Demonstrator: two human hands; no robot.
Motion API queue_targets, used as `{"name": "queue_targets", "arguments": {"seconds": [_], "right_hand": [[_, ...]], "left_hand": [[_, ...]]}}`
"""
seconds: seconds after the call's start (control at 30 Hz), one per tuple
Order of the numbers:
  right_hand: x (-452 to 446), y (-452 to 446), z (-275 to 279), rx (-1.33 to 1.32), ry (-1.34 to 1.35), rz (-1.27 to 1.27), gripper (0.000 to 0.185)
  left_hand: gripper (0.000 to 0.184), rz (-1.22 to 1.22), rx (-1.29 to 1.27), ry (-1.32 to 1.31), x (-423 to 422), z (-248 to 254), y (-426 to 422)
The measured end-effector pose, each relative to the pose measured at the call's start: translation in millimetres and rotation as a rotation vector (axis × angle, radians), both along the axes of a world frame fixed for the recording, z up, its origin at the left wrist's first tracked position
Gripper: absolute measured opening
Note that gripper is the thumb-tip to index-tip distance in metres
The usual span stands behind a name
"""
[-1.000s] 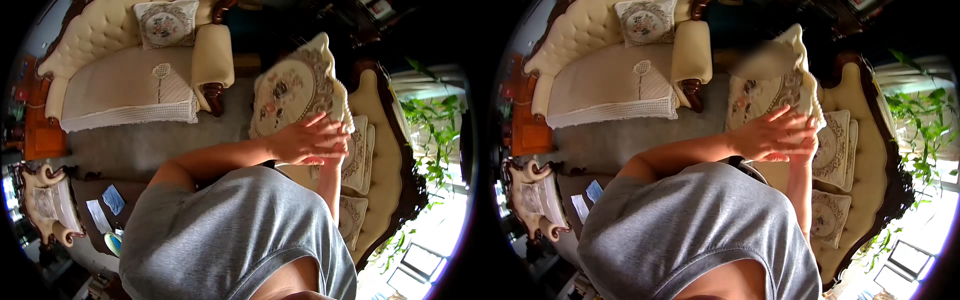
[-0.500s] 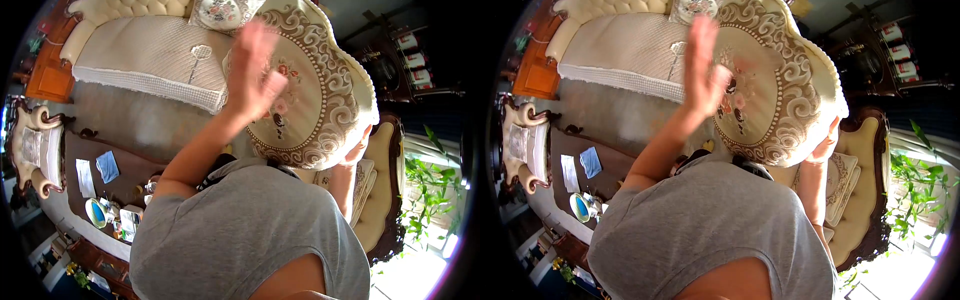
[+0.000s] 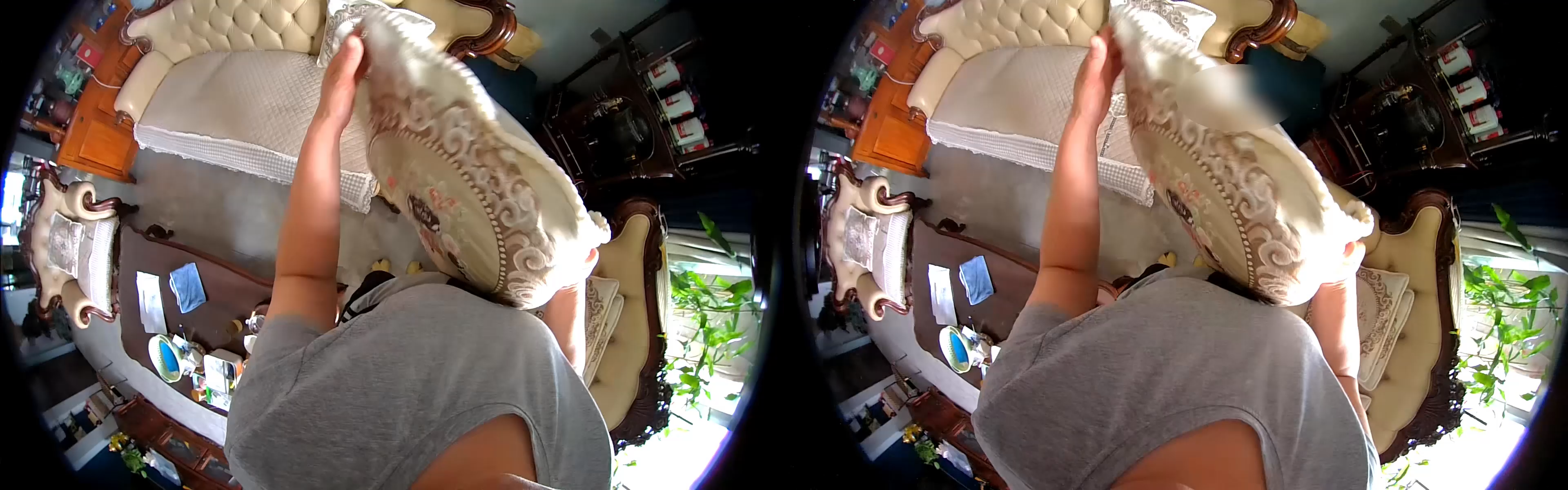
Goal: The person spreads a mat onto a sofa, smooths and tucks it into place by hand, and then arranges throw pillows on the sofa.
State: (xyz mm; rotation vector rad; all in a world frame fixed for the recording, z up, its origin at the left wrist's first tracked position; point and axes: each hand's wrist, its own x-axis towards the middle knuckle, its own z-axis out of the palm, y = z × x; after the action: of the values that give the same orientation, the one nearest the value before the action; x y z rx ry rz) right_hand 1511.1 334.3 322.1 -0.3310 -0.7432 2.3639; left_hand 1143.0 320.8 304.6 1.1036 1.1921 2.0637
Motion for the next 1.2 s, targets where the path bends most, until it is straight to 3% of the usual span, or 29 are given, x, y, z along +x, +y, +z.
{"name": "queue_targets", "arguments": {"seconds": [0.03,0.07,0.1,0.17,0.2,0.23,0.3,0.4,0.5,0.53,0.57,0.63,0.67,0.7,0.73,0.77,0.8,0.83,0.87,0.9,0.97,1.0,1.03,1.07,1.1,1.13,1.17,1.2], "right_hand": [[5,0,-2,0.005,0.014,-0.004,0.057],[12,3,-5,0.013,0.026,-0.017,0.057],[23,10,-6,0.038,0.034,-0.056,0.056],[51,26,-8,0.12,0.02,-0.21,0.055],[64,39,-9,0.195,-0.085,-0.44,0.051],[70,46,-4,0.162,-0.151,-0.557,0.049],[75,52,15,0.219,-0.611,-0.896,0.043],[101,91,-3,0.264,-0.542,-0.884,0.042],[96,112,-20,-0.005,-0.309,-0.854,0.041],[103,123,-33,0.139,-0.38,-0.886,0.037],[107,126,-32,0.326,-0.737,-0.947,0.041],[141,152,-61,0.859,-1.133,-0.988,0.045],[125,133,-36,0.843,-1.045,-1.007,0.046],[101,104,4,0.956,-1.128,-1.032,0.048],[84,88,23,0.978,-0.834,-0.917,0.053],[65,70,45,1.105,-0.694,-0.749,0.06],[51,65,53,1.486,-0.713,-0.639,0.069],[34,46,59,1.565,-0.732,-0.585,0.079],[20,34,61,1.568,-0.859,-0.499,0.085],[9,35,54,1.457,-1.097,-0.362,0.072],[-2,42,32,1.264,-0.852,-0.251,0.046],[0,38,28,1.117,-0.718,-0.249,0.033],[-1,33,28,0.97,-0.584,-0.244,0.022],[1,31,25,0.867,-0.575,-0.271,0.012],[0,30,20,0.759,-0.489,-0.355,0.013],[5,30,20,0.683,-0.468,-0.344,0.016],[14,30,21,0.604,-0.449,-0.334,0.02],[23,29,24,0.648,-0.394,-0.4,0.023]], "left_hand": [[0.071,-0.245,0.037,-0.125,-3,5,10],[0.064,-0.284,-0.099,0.175,-6,13,14],[0.055,0.073,-0.205,0.392,-1,11,24],[0.048,0.267,-0.226,0.141,20,12,23],[0.041,0.265,-0.191,0.043,24,18,16],[0.036,0.31,-0.053,-0.01,30,23,12],[0.031,0.423,0.048,-0.1,43,39,8],[0.03,0.397,0.053,-0.013,64,62,2],[0.031,0.4,0.065,0.007,87,74,4],[0.031,0.362,0.046,-0.027,94,79,3],[0.031,0.328,0.017,-0.063,101,81,2],[0.031,0.335,0.014,-0.057,127,89,2],[0.032,0.27,-0.029,-0.014,137,87,1],[0.034,0.202,-0.068,0.031,148,85,2],[0.04,0.194,-0.092,0.118,155,74,9],[0.043,0.148,-0.098,0.157,175,76,12],[0.042,0.151,-0.132,0.319,186,69,16],[0.039,0.061,-0.119,0.359,202,70,16],[0.036,0.109,-0.07,0.549,220,80,9],[0.034,0.069,-0.107,0.582,234,87,2],[0.031,0.203,0.126,0.835,235,74,7],[0.033,0.039,0.069,0.926,227,67,2],[0.033,0.042,0.063,0.929,222,62,-1],[0.043,-0.051,0.194,0.856,217,58,-2],[0.055,-0.144,0.326,0.778,212,53,-3],[0.073,-0.234,0.257,0.82,199,43,-11],[0.069,-0.029,0.2,0.981,191,37,-19],[0.063,-0.111,0.023,0.914,175,15,-22]]}}
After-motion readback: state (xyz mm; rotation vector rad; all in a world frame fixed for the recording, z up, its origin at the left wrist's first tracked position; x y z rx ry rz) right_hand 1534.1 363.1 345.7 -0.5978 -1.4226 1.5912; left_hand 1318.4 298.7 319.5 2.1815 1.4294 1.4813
